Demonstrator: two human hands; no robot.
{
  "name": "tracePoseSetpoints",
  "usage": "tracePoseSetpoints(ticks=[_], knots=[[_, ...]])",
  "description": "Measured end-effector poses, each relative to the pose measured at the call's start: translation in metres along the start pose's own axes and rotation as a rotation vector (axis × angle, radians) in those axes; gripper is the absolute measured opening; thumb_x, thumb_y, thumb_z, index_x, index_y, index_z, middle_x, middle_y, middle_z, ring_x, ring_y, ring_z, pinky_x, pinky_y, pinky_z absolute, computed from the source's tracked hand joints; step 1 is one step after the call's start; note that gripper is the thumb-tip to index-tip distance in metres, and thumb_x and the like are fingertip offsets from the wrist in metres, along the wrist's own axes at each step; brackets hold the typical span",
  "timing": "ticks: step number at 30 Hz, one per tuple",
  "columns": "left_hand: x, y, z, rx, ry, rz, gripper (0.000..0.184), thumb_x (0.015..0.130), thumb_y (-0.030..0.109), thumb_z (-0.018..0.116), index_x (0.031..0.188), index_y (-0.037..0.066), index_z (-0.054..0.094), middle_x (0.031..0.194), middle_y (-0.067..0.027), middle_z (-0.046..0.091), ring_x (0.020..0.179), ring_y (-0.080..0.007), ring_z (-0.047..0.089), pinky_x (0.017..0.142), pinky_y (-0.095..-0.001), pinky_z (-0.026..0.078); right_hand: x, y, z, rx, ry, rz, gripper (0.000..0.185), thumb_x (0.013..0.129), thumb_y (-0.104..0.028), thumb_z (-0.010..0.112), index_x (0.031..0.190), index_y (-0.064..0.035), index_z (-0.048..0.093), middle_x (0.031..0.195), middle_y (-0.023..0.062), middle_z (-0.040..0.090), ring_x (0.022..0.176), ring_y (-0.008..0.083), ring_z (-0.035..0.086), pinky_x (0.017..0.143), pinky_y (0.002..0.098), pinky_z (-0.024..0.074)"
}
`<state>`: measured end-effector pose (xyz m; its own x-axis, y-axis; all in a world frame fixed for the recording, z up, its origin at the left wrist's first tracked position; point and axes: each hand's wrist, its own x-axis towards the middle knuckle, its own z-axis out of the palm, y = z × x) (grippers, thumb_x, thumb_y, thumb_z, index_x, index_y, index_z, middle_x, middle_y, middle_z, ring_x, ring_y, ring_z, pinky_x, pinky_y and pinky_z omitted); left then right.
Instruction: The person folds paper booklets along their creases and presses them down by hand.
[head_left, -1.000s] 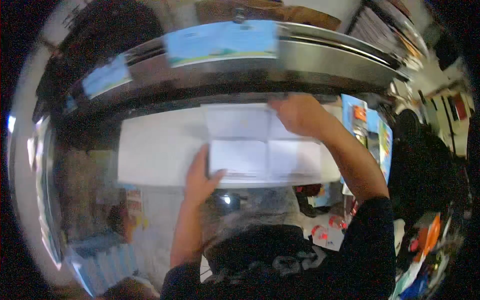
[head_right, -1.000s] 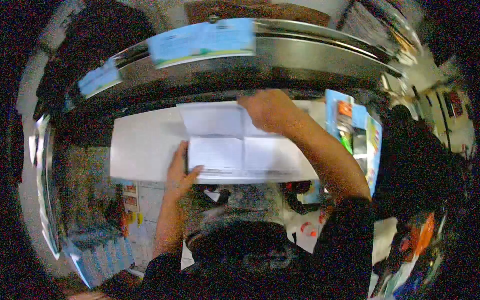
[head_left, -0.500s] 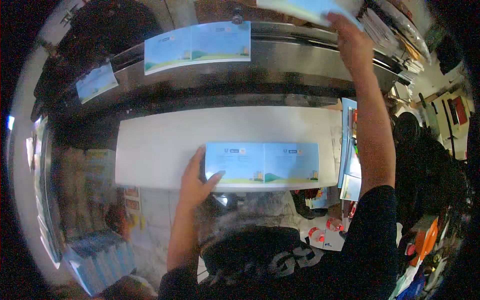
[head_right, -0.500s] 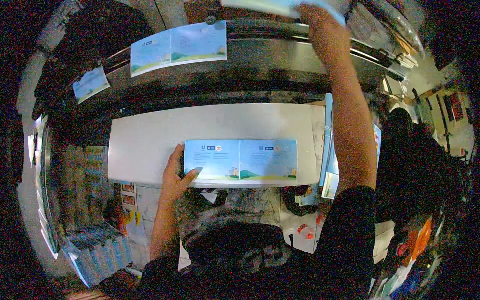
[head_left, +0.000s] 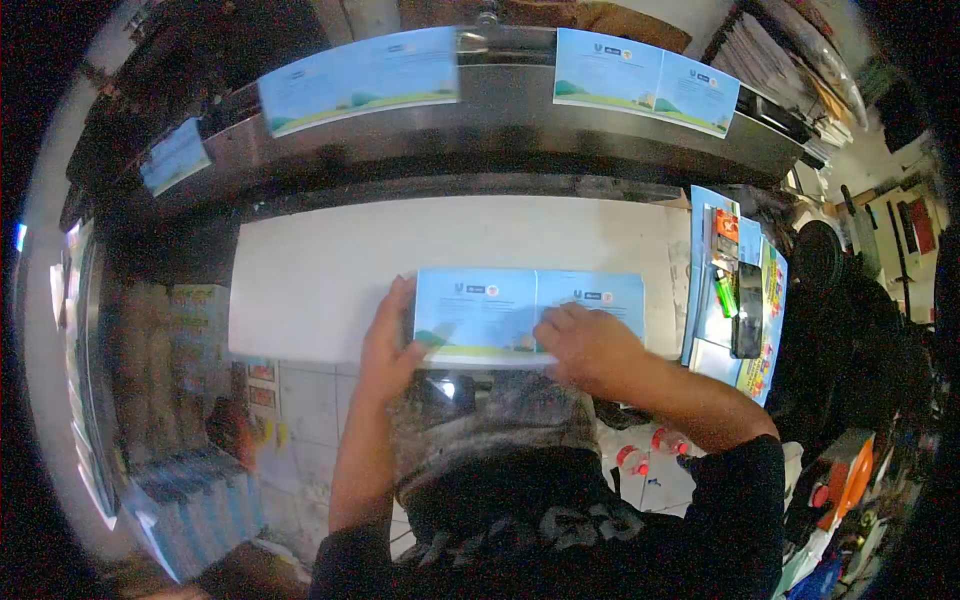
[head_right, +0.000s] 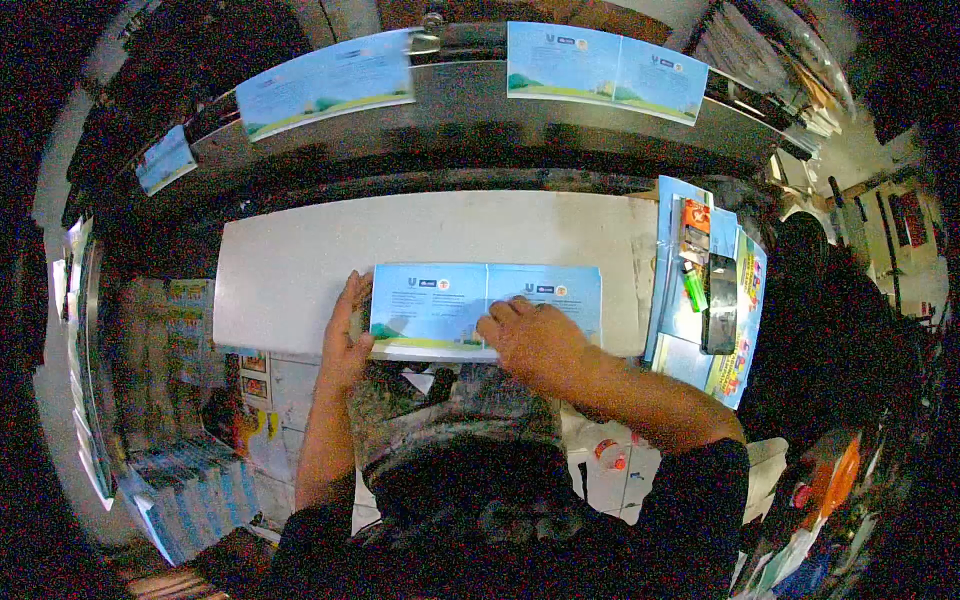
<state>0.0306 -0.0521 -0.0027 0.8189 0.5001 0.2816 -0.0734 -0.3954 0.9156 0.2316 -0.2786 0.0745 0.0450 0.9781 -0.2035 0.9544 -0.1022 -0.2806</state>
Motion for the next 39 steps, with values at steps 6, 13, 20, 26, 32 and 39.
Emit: tracePoseSetpoints(ticks=[6,13,20,26,32,39], knots=[[0.003,0.015,0.008,0.295,0.003,-0.215,0.082,0.078,0.023,0.074,0.143,-0.003,0.031,0.137,-0.0231,0.046,0.128,-0.0342,0.046,0.107,-0.0401,0.035,0.037,0.038,-0.087,-0.137,0.137,0.158,0.022,0.091,-0.022,0.047,0.108,-0.0103,0.054,0.082,0.0190,0.066,0.078,0.0379,0.065,0.067,0.0509,0.0512],[0.007,0.022,0.005,0.412,-0.028,-0.136,0.080,0.075,0.025,0.077,0.139,-0.001,0.036,0.135,-0.0240,0.047,0.125,-0.0367,0.047,0.105,-0.0419,0.038,0.045,0.074,-0.110,-0.245,0.181,0.194,0.030,0.088,-0.019,0.052,0.116,-0.0131,0.059,0.082,0.0191,0.067,0.076,0.0393,0.066,0.067,0.0507,0.0536],[0.005,0.018,0.002,0.432,-0.054,-0.173,0.086,0.075,0.024,0.077,0.144,0.001,0.031,0.140,-0.0199,0.045,0.130,-0.0327,0.045,0.109,-0.0400,0.033,0.025,0.159,-0.198,-0.592,1.215,0.318,0.045,0.084,-0.003,0.052,0.123,-0.0242,0.059,0.122,0.0059,0.063,0.106,0.0290,0.062,0.088,0.0410,0.0521],[-0.004,0.009,-0.003,0.262,-0.015,-0.151,0.084,0.077,0.022,0.076,0.145,0.002,0.030,0.141,-0.0183,0.045,0.131,-0.0307,0.043,0.109,-0.0404,0.034,0.033,0.220,-0.113,-0.371,0.703,0.303,0.037,0.083,0.001,0.051,0.115,-0.0113,0.063,0.122,0.0151,0.060,0.113,0.0325,0.058,0.093,0.0414,0.0488],[0.001,0.009,0.001,0.178,-0.018,-0.152,0.087,0.077,0.023,0.075,0.146,0.001,0.027,0.143,-0.0184,0.043,0.131,-0.0301,0.043,0.110,-0.0405,0.033,0.014,0.024,-0.025,-0.124,0.140,0.132,0.045,0.073,-0.038,0.076,0.099,-0.0055,0.058,0.108,0.0134,0.057,0.101,0.0322,0.057,0.083,0.0454,0.0493],[-0.003,0.003,-0.004,-0.081,0.026,-0.070,0.078,0.079,0.034,0.072,0.140,0.001,0.036,0.137,-0.0215,0.047,0.129,-0.0344,0.044,0.108,-0.0410,0.033,0.012,0.018,-0.028,0.061,0.001,0.001,0.032,0.082,-0.029,0.064,0.101,-0.0057,0.053,0.099,0.0162,0.057,0.088,0.0381,0.060,0.077,0.0461,0.0521]])
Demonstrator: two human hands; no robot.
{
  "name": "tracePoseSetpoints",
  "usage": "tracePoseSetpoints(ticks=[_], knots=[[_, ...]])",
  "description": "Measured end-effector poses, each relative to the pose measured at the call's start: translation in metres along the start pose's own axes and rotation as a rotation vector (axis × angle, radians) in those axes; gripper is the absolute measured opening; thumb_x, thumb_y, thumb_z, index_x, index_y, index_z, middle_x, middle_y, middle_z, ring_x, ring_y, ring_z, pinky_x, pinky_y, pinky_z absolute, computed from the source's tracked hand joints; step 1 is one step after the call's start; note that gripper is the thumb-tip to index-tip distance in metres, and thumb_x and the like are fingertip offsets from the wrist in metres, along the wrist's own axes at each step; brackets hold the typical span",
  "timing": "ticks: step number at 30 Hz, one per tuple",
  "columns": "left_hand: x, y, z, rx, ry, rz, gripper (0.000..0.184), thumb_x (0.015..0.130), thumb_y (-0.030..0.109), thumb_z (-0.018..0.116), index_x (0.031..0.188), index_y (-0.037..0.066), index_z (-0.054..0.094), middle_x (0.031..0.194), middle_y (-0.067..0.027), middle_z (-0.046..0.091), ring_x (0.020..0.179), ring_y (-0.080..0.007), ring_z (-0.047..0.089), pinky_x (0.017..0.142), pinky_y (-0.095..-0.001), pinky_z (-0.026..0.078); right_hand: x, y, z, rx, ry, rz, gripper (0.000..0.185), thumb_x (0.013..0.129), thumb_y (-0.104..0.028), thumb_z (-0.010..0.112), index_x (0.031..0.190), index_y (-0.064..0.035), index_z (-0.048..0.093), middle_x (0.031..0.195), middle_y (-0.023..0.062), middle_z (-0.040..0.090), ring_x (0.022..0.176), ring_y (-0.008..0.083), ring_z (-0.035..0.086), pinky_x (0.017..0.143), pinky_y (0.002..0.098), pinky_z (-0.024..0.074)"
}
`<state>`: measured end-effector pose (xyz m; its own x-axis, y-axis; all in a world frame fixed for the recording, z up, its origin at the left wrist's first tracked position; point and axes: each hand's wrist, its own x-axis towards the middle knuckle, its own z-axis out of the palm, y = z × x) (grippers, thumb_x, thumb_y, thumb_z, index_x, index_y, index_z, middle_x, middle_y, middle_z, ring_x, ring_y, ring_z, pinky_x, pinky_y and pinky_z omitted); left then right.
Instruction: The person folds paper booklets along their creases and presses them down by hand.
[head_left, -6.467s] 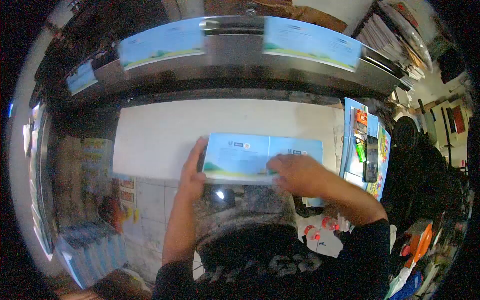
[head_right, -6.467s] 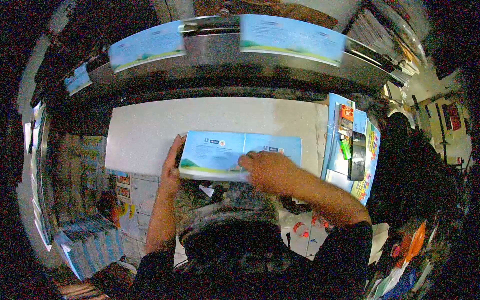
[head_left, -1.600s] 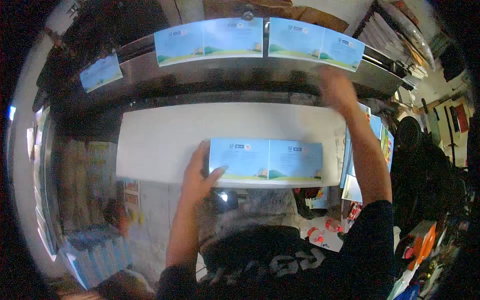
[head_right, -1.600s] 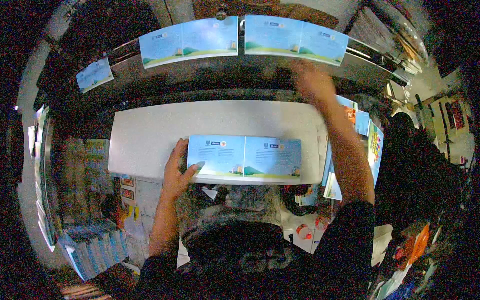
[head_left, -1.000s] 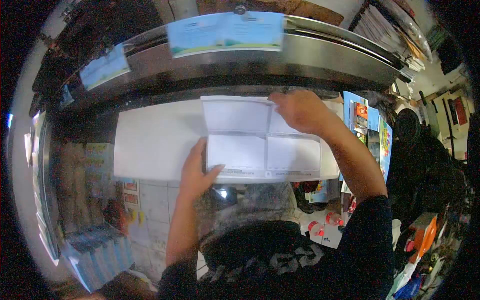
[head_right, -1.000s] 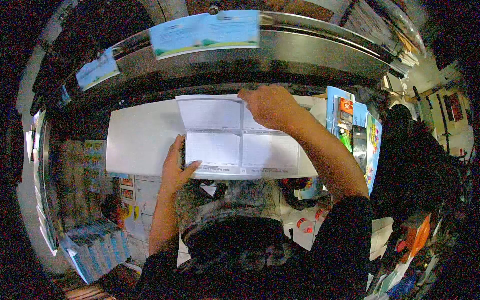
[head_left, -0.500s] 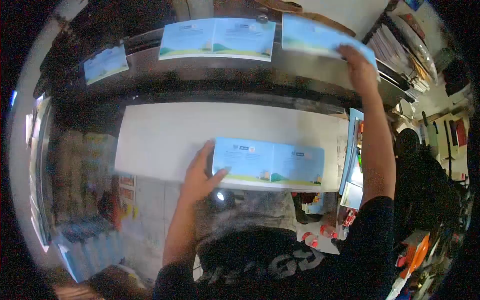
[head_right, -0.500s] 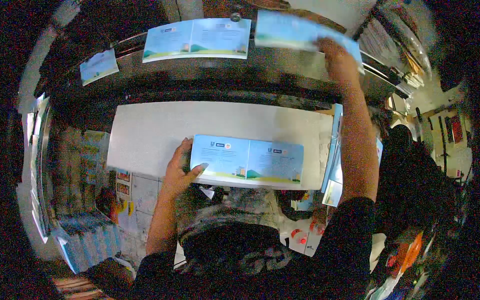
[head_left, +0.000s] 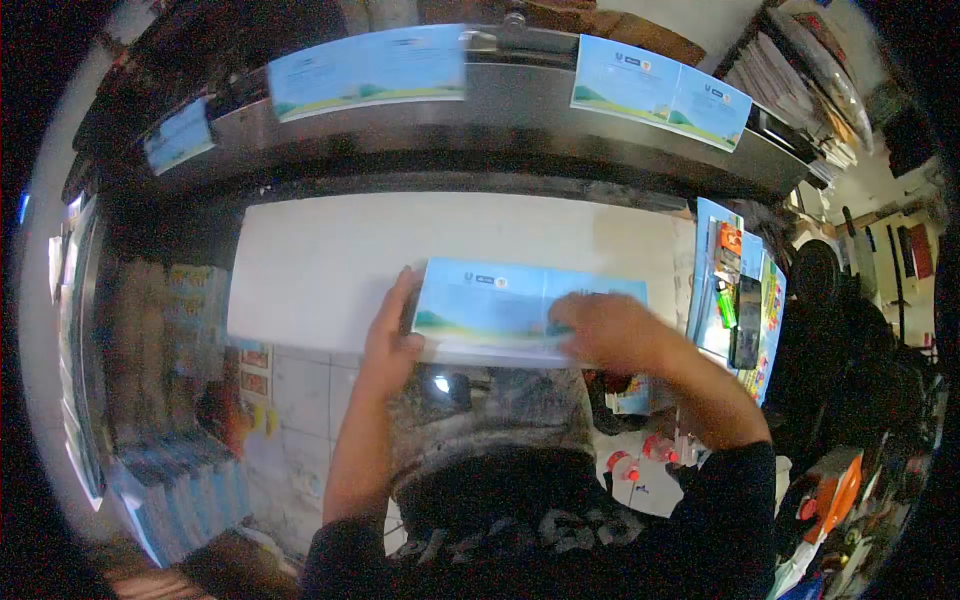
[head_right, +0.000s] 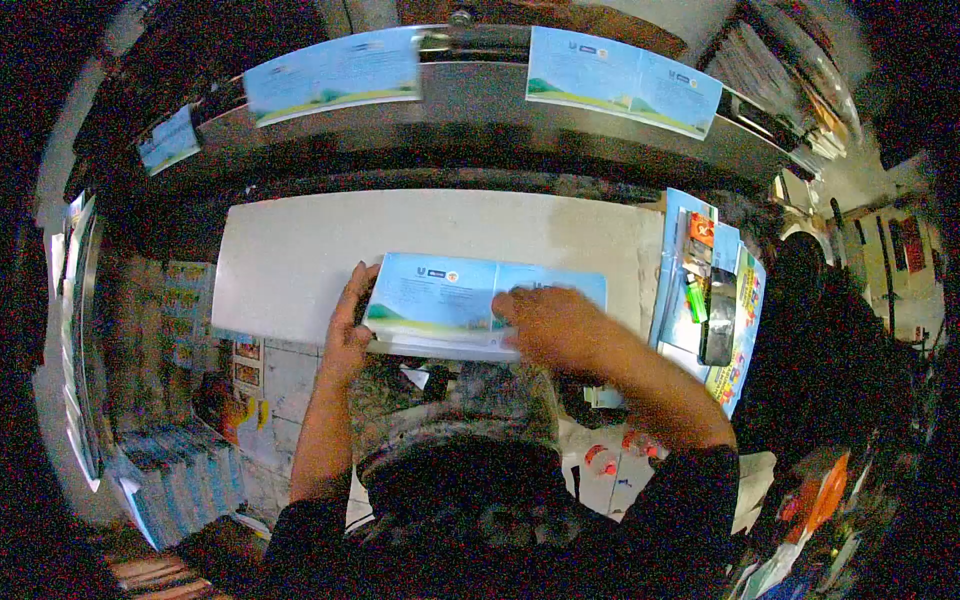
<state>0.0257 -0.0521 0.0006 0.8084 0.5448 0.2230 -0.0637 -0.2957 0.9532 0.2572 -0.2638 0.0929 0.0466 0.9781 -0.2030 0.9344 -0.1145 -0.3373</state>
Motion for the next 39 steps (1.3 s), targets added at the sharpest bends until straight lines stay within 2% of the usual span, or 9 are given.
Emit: tracePoseSetpoints(ticks=[13,15,17,21,23,25,29,33,39], knots=[[0.009,0.011,0.010,0.570,-0.058,-0.072,0.085,0.075,0.029,0.077,0.143,0.001,0.034,0.137,-0.0223,0.047,0.128,-0.0358,0.045,0.108,-0.0423,0.035,0.040,0.059,-0.106,-0.338,0.132,0.341,0.025,0.088,-0.020,0.055,0.111,-0.0118,0.062,0.094,0.0164,0.069,0.084,0.0383,0.066,0.073,0.0501,0.0541],[0.008,0.011,0.009,0.569,-0.062,-0.081,0.084,0.075,0.030,0.076,0.142,0.001,0.034,0.137,-0.0220,0.047,0.128,-0.0360,0.045,0.108,-0.0425,0.034,0.023,0.075,-0.130,-0.392,0.693,0.525,0.028,0.089,-0.014,0.052,0.115,-0.0164,0.063,0.101,0.0137,0.069,0.087,0.0363,0.066,0.076,0.0486,0.0545],[0.008,0.010,0.007,0.564,-0.067,-0.075,0.084,0.076,0.031,0.076,0.142,0.001,0.035,0.137,-0.0216,0.047,0.128,-0.0362,0.045,0.108,-0.0426,0.034,0.010,0.085,-0.160,-0.476,1.240,0.302,0.035,0.086,-0.006,0.052,0.117,-0.0158,0.064,0.111,0.0100,0.067,0.099,0.0310,0.065,0.086,0.0389,0.0517],[0.004,0.006,0.009,0.560,-0.038,-0.036,0.084,0.075,0.025,0.077,0.143,0.002,0.034,0.137,-0.0207,0.048,0.128,-0.0347,0.046,0.108,-0.0421,0.035,0.021,0.154,-0.174,-0.731,1.326,0.099,0.040,0.086,0.001,0.049,0.119,-0.0164,0.063,0.118,0.0108,0.064,0.106,0.0301,0.063,0.091,0.0380,0.0498],[0.003,0.006,0.008,0.551,-0.015,-0.054,0.084,0.074,0.022,0.078,0.143,0.002,0.034,0.138,-0.0204,0.048,0.128,-0.0342,0.046,0.108,-0.0419,0.035,0.032,0.173,-0.149,-0.467,0.879,0.372,0.040,0.085,0.002,0.050,0.119,-0.0148,0.063,0.121,0.0119,0.062,0.108,0.0310,0.061,0.093,0.0386,0.0486],[0.002,0.006,0.007,0.498,-0.019,-0.025,0.083,0.074,0.016,0.077,0.143,0.003,0.034,0.138,-0.0194,0.048,0.128,-0.0322,0.046,0.108,-0.0413,0.035,0.034,0.191,-0.121,-0.452,0.728,0.226,0.035,0.084,-0.005,0.056,0.118,-0.0128,0.063,0.117,0.0127,0.064,0.105,0.0332,0.062,0.092,0.0415,0.0486],[0.003,0.009,0.008,0.379,-0.031,-0.060,0.083,0.074,0.014,0.075,0.144,0.003,0.032,0.139,-0.0187,0.047,0.130,-0.0307,0.045,0.109,-0.0409,0.034,0.034,0.083,-0.060,-0.109,0.205,0.580,0.042,0.079,-0.029,0.069,0.116,-0.0103,0.062,0.113,0.0138,0.064,0.106,0.0331,0.061,0.093,0.0423,0.0464],[0.003,0.007,0.007,0.361,-0.031,-0.053,0.083,0.076,0.020,0.074,0.145,0.003,0.031,0.139,-0.0193,0.047,0.130,-0.0320,0.044,0.109,-0.0408,0.034,0.000,-0.015,0.023,-0.226,0.227,-0.025,0.047,0.074,-0.035,0.074,0.107,-0.0061,0.058,0.122,0.0135,0.056,0.111,0.0313,0.054,0.094,0.0421,0.0460],[0.001,-0.003,0.000,0.115,-0.037,-0.017,0.087,0.075,0.031,0.076,0.144,0.004,0.031,0.139,-0.0208,0.046,0.131,-0.0328,0.044,0.109,-0.0405,0.034,-0.002,-0.011,0.014,0.082,-0.018,0.004,0.031,0.082,-0.021,0.063,0.108,-0.0050,0.057,0.113,0.0163,0.060,0.101,0.0342,0.059,0.085,0.0460,0.0504]])
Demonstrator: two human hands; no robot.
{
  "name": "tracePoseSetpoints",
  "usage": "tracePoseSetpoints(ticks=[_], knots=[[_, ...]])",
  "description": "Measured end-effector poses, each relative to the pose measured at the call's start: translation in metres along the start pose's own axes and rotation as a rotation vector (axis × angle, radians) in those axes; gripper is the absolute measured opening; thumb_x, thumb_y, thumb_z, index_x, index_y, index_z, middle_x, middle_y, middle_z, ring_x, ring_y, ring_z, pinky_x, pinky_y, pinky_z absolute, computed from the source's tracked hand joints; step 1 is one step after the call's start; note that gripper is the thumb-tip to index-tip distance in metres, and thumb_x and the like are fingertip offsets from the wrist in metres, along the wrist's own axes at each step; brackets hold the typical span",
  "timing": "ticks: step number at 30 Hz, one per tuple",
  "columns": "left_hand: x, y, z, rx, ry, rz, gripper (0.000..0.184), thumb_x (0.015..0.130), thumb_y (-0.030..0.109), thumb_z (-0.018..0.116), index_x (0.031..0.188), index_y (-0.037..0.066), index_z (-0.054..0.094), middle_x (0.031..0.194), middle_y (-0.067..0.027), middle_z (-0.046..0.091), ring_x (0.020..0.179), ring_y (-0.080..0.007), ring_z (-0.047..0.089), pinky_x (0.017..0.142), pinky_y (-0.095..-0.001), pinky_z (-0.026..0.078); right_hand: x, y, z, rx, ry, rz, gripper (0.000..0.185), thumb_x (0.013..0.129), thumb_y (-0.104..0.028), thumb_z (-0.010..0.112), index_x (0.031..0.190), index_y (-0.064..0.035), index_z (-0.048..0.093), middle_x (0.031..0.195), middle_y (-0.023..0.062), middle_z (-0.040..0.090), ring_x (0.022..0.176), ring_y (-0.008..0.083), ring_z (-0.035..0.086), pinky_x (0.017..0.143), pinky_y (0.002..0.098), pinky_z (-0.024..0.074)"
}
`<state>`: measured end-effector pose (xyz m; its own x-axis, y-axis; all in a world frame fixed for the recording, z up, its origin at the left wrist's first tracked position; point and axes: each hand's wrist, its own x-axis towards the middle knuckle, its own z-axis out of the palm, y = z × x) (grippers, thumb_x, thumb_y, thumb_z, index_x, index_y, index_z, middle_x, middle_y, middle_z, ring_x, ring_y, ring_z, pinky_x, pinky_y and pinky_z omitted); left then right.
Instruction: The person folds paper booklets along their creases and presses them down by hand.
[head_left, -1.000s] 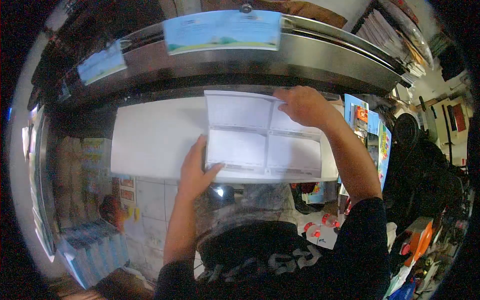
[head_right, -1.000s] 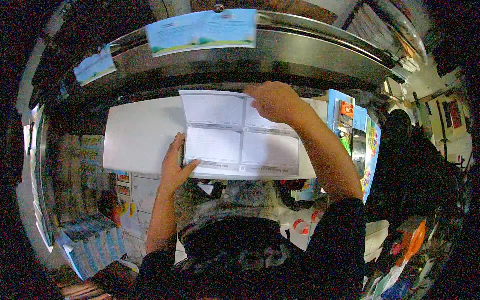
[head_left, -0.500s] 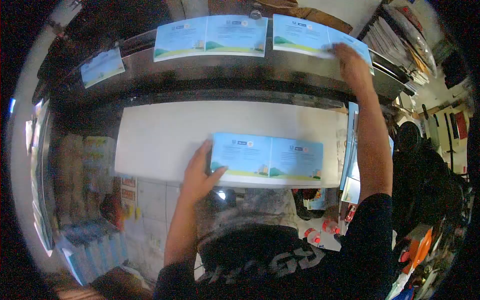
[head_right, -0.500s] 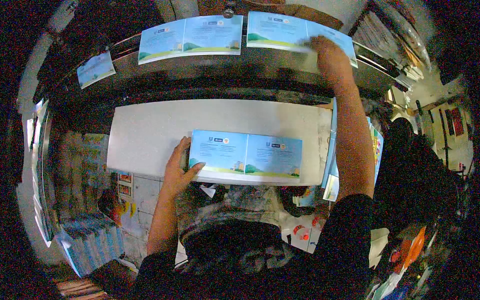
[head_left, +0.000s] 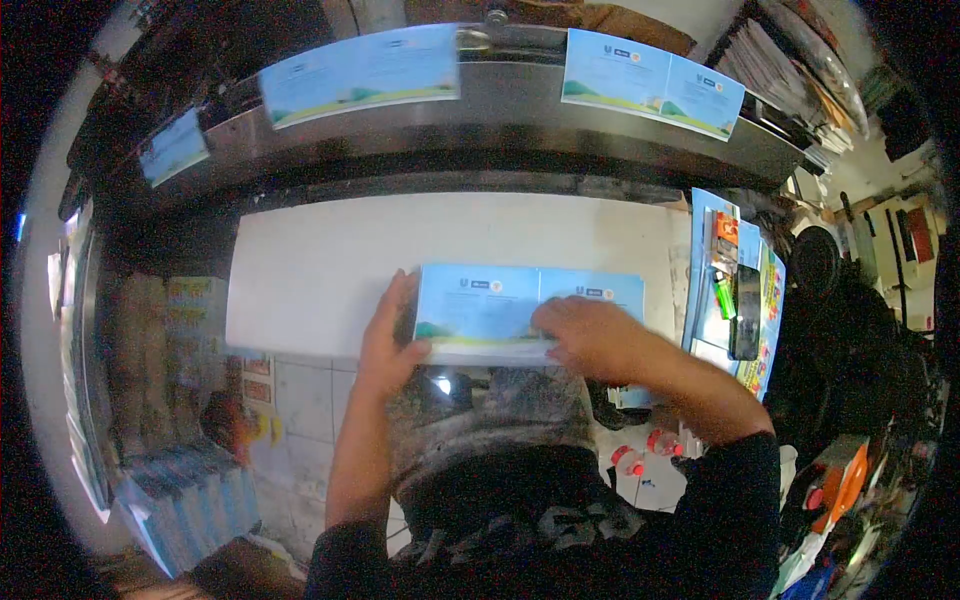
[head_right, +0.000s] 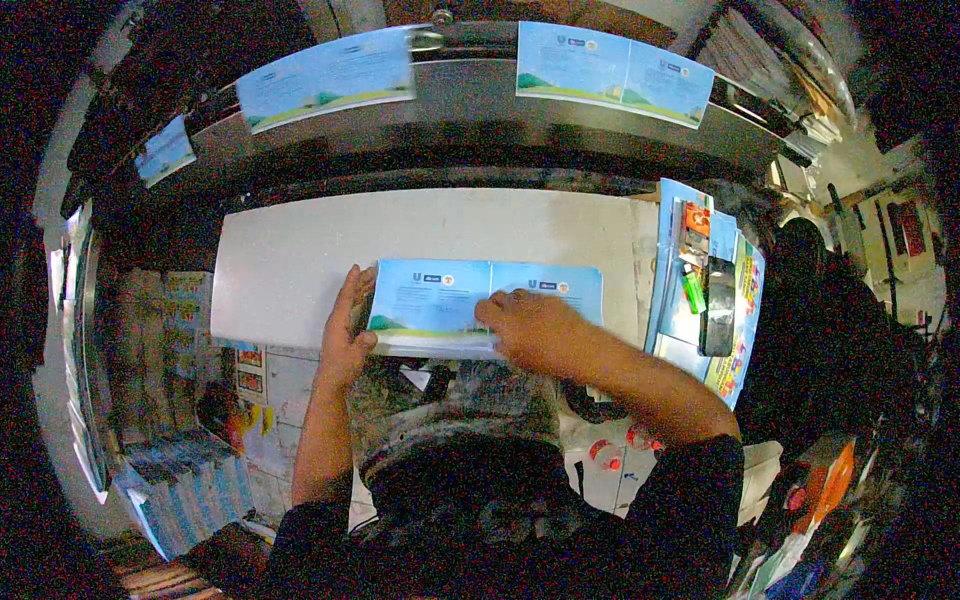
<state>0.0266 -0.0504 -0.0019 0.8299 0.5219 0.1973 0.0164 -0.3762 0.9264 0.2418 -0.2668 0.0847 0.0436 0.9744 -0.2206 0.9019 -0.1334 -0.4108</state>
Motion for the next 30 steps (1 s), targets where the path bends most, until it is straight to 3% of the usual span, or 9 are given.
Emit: tracePoseSetpoints(ticks=[5,11,13,16,17,20,24,28,30], knots=[[0.004,0.019,0.009,0.277,0.000,-0.152,0.085,0.077,0.032,0.075,0.143,0.002,0.032,0.140,-0.0226,0.045,0.131,-0.0352,0.043,0.109,-0.0416,0.033,0.035,0.028,-0.076,-0.182,0.084,0.139,0.025,0.092,-0.023,0.048,0.111,-0.0091,0.056,0.080,0.0202,0.065,0.075,0.0418,0.063,0.067,0.0547,0.0481],[0.005,0.006,0.006,0.506,-0.022,-0.056,0.079,0.078,0.030,0.074,0.139,-0.002,0.036,0.138,-0.0255,0.045,0.127,-0.0402,0.045,0.106,-0.0444,0.036,0.054,0.070,-0.084,-0.310,0.316,-0.043,0.029,0.088,-0.023,0.051,0.113,-0.0111,0.060,0.083,0.0197,0.067,0.074,0.0394,0.066,0.065,0.0519,0.0537],[0.004,0.009,0.006,0.449,-0.016,-0.071,0.083,0.075,0.027,0.076,0.142,0.001,0.034,0.139,-0.0214,0.047,0.129,-0.0363,0.044,0.108,-0.0425,0.034,0.039,0.073,-0.126,-0.449,0.231,0.292,0.028,0.090,-0.023,0.050,0.113,-0.0105,0.061,0.090,0.0194,0.067,0.081,0.0378,0.066,0.067,0.0508,0.0535],[0.005,0.008,0.005,0.479,-0.010,-0.011,0.077,0.077,0.028,0.073,0.138,-0.003,0.038,0.135,-0.0251,0.047,0.126,-0.0395,0.046,0.105,-0.0446,0.037,0.009,0.088,-0.179,-0.599,1.029,0.463,0.028,0.090,-0.019,0.050,0.115,-0.0181,0.064,0.095,0.0142,0.069,0.080,0.0358,0.066,0.068,0.0467,0.0544],[0.006,0.010,0.006,0.479,-0.010,-0.007,0.077,0.077,0.028,0.073,0.138,-0.003,0.038,0.135,-0.0251,0.047,0.126,-0.0395,0.046,0.105,-0.0446,0.037,0.009,0.077,-0.194,-0.597,1.226,0.382,0.031,0.091,-0.013,0.047,0.116,-0.0186,0.063,0.107,0.0125,0.068,0.097,0.0331,0.065,0.079,0.0448,0.0536],[0.006,0.017,0.008,0.481,0.000,0.013,0.075,0.078,0.026,0.073,0.138,-0.003,0.039,0.135,-0.0243,0.048,0.124,-0.0387,0.048,0.104,-0.0441,0.038,0.018,0.147,-0.211,-0.744,1.269,0.082,0.034,0.089,-0.007,0.045,0.117,-0.0177,0.063,0.121,0.0094,0.063,0.111,0.0299,0.060,0.093,0.0412,0.0489],[0.004,0.018,0.004,0.393,0.001,-0.022,0.077,0.077,0.024,0.075,0.140,0.000,0.037,0.137,-0.0214,0.048,0.127,-0.0356,0.046,0.106,-0.0417,0.036,0.035,0.207,-0.157,-0.644,0.864,0.121,0.042,0.082,0.005,0.051,0.118,-0.0145,0.063,0.121,0.0096,0.062,0.114,0.0309,0.057,0.098,0.0392,0.0456],[0.003,0.018,0.006,0.274,0.021,-0.068,0.081,0.076,0.017,0.076,0.143,0.003,0.034,0.140,-0.0177,0.047,0.131,-0.0314,0.044,0.110,-0.0394,0.033,0.040,0.107,-0.109,-0.341,0.234,0.642,0.032,0.085,-0.017,0.059,0.116,-0.0092,0.061,0.117,0.0136,0.062,0.109,0.0339,0.059,0.093,0.0421,0.0477],[0.003,0.015,0.006,0.253,0.014,-0.070,0.082,0.075,0.015,0.076,0.144,0.003,0.033,0.141,-0.0173,0.047,0.131,-0.0307,0.044,0.110,-0.0392,0.033,0.024,0.073,-0.046,-0.080,0.181,0.290,0.055,0.082,-0.039,0.067,0.127,-0.0106,0.053,0.131,0.0143,0.055,0.119,0.0306,0.054,0.099,0.0444,0.0429]])
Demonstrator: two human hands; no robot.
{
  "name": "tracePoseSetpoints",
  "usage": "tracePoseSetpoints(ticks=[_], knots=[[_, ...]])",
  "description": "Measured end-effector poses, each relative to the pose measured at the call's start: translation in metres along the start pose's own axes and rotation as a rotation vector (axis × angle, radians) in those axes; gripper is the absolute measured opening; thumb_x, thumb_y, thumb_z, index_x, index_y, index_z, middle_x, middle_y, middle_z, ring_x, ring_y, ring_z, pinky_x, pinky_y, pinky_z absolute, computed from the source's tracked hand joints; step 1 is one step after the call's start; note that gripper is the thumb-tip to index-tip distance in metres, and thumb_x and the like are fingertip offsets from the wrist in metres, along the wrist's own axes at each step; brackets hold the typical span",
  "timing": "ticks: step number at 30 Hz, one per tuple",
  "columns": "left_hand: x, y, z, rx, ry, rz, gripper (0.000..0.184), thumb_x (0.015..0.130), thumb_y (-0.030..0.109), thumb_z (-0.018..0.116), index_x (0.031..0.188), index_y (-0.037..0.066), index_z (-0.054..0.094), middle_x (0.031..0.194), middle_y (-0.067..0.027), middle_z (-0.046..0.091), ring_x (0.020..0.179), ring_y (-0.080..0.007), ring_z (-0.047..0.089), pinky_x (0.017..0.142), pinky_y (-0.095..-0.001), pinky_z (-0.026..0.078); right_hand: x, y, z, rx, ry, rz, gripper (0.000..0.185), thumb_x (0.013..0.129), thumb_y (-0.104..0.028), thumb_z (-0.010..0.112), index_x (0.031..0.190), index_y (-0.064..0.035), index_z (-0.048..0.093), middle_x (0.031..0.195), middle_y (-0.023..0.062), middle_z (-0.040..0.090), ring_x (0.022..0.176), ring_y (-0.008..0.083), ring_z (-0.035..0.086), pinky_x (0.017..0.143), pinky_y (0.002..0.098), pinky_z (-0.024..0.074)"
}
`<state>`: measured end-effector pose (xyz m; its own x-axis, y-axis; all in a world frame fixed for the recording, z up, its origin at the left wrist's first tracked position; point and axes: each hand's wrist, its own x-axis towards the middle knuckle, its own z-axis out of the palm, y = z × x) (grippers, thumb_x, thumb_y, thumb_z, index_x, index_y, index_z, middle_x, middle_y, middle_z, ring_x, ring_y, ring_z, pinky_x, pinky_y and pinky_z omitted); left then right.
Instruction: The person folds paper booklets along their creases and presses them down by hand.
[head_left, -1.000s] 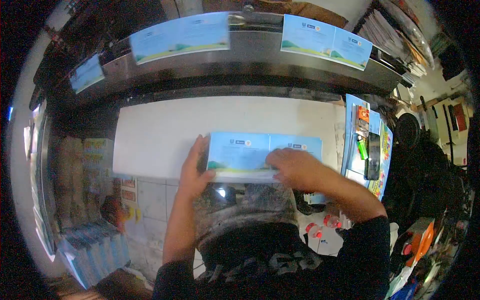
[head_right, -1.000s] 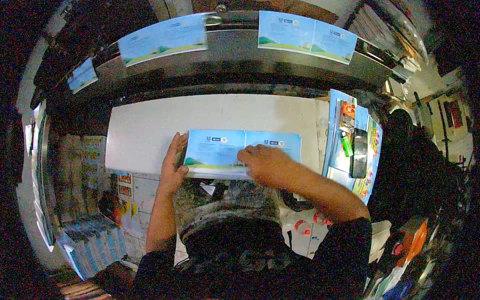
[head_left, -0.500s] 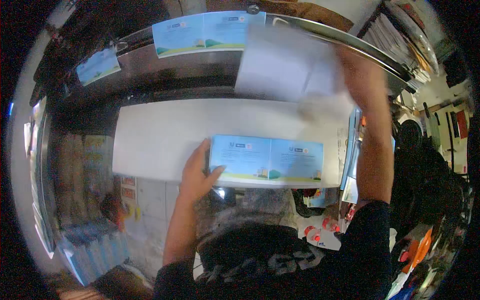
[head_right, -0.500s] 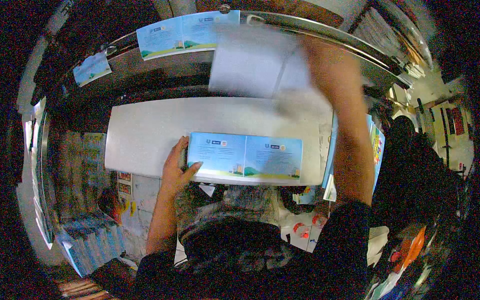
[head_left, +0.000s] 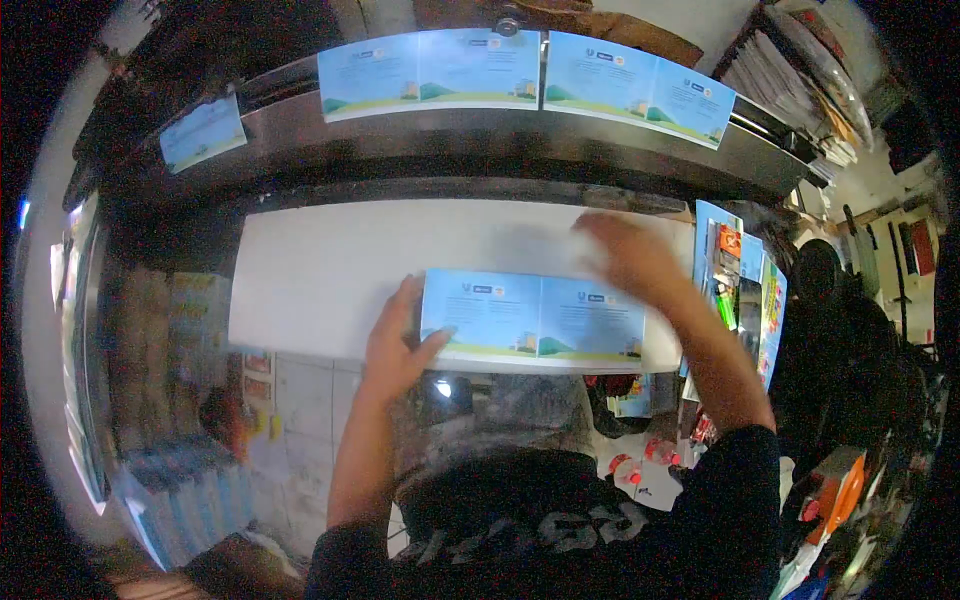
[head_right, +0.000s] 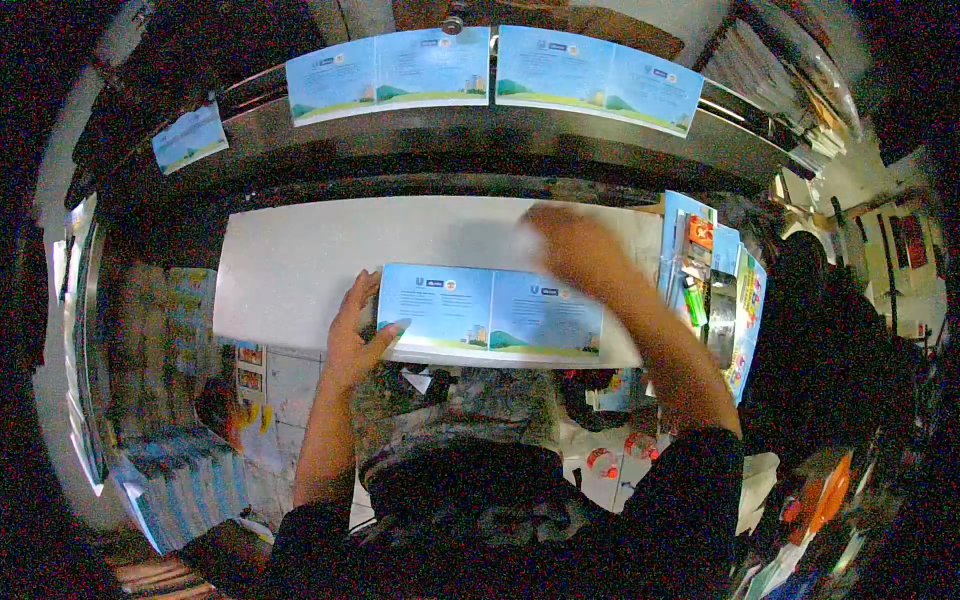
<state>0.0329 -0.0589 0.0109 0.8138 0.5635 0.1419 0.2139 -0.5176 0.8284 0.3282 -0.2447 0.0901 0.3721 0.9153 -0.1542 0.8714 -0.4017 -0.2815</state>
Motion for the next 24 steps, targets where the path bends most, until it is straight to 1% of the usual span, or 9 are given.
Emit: tracePoseSetpoints(ticks=[2,7,10,12,14,16,19,23,24], knots=[[0.000,-0.002,0.000,-0.017,0.000,-0.003,0.084,0.075,0.014,0.076,0.145,0.003,0.032,0.141,-0.0169,0.046,0.131,-0.0299,0.044,0.110,-0.0390,0.033,-0.039,-0.041,0.046,-0.133,0.062,-0.279,0.072,0.076,-0.044,0.072,0.133,-0.0069,0.048,0.145,0.0192,0.038,0.132,0.0373,0.039,0.107,0.0503,0.0339],[-0.004,-0.016,-0.004,-0.126,-0.019,0.037,0.083,0.082,0.045,0.068,0.143,0.001,0.033,0.141,-0.0220,0.044,0.132,-0.0335,0.042,0.110,-0.0417,0.032,-0.075,-0.068,0.058,-0.239,-0.106,-0.368,0.071,0.078,-0.036,0.073,0.134,-0.0050,0.045,0.146,0.0210,0.035,0.135,0.0383,0.034,0.106,0.0455,0.0375],[-0.003,-0.027,0.008,-0.613,0.020,0.052,0.088,0.082,0.056,0.062,0.143,0.001,0.033,0.143,-0.0227,0.041,0.134,-0.0340,0.039,0.111,-0.0420,0.030,-0.056,-0.058,0.018,0.074,-0.379,-0.271,0.052,0.089,-0.034,0.060,0.134,-0.0133,0.048,0.137,0.0118,0.050,0.119,0.0314,0.054,0.099,0.0432,0.0454],[-0.002,-0.022,0.003,-0.373,-0.001,0.055,0.088,0.080,0.052,0.066,0.143,0.000,0.032,0.143,-0.0231,0.040,0.133,-0.0351,0.040,0.110,-0.0421,0.031,-0.034,-0.054,-0.007,0.019,-0.264,-0.273,0.037,0.092,-0.032,0.053,0.126,-0.0184,0.056,0.114,0.0116,0.065,0.092,0.0363,0.065,0.085,0.0477,0.0515],[-0.001,-0.013,0.000,-0.133,-0.015,0.058,0.089,0.079,0.048,0.069,0.143,-0.001,0.031,0.143,-0.0236,0.040,0.132,-0.0362,0.041,0.109,-0.0422,0.032,-0.005,-0.037,-0.021,-0.006,-0.173,-0.297,0.026,0.091,-0.025,0.051,0.112,-0.0145,0.060,0.090,0.0159,0.068,0.083,0.0401,0.064,0.075,0.0522,0.0499],[0.000,-0.002,0.004,0.241,-0.023,0.010,0.089,0.076,0.037,0.074,0.143,-0.001,0.030,0.141,-0.0241,0.041,0.129,-0.0389,0.042,0.107,-0.0428,0.034,0.017,-0.029,-0.036,-0.025,-0.134,-0.228,0.028,0.086,-0.021,0.053,0.110,-0.0089,0.061,0.096,0.0211,0.067,0.088,0.0414,0.064,0.081,0.0528,0.0501],[0.002,0.004,0.004,0.150,-0.018,-0.059,0.094,0.069,0.019,0.081,0.145,0.000,0.028,0.143,-0.0195,0.042,0.131,-0.0330,0.043,0.110,-0.0385,0.032,0.031,-0.012,-0.027,-0.028,-0.051,-0.233,0.031,0.088,-0.024,0.053,0.113,-0.0075,0.060,0.086,0.0231,0.066,0.087,0.0426,0.062,0.080,0.0536,0.0476],[0.003,0.002,0.005,0.132,-0.014,-0.048,0.092,0.070,0.018,0.080,0.145,0.000,0.029,0.143,-0.0181,0.043,0.131,-0.0325,0.043,0.109,-0.0403,0.033,0.025,0.015,-0.050,-0.148,0.046,-0.259,0.036,0.088,-0.025,0.055,0.119,-0.0073,0.060,0.089,0.0219,0.066,0.087,0.0397,0.063,0.079,0.0501,0.0493],[0.003,-0.001,0.005,0.051,0.024,-0.024,0.087,0.074,0.023,0.077,0.144,0.000,0.030,0.141,-0.0189,0.044,0.128,-0.0339,0.045,0.107,-0.0417,0.035,0.018,0.012,-0.078,-0.152,0.114,-0.025,0.033,0.088,-0.027,0.057,0.114,-0.0082,0.064,0.090,0.0210,0.067,0.083,0.0384,0.064,0.075,0.0452,0.0520]])
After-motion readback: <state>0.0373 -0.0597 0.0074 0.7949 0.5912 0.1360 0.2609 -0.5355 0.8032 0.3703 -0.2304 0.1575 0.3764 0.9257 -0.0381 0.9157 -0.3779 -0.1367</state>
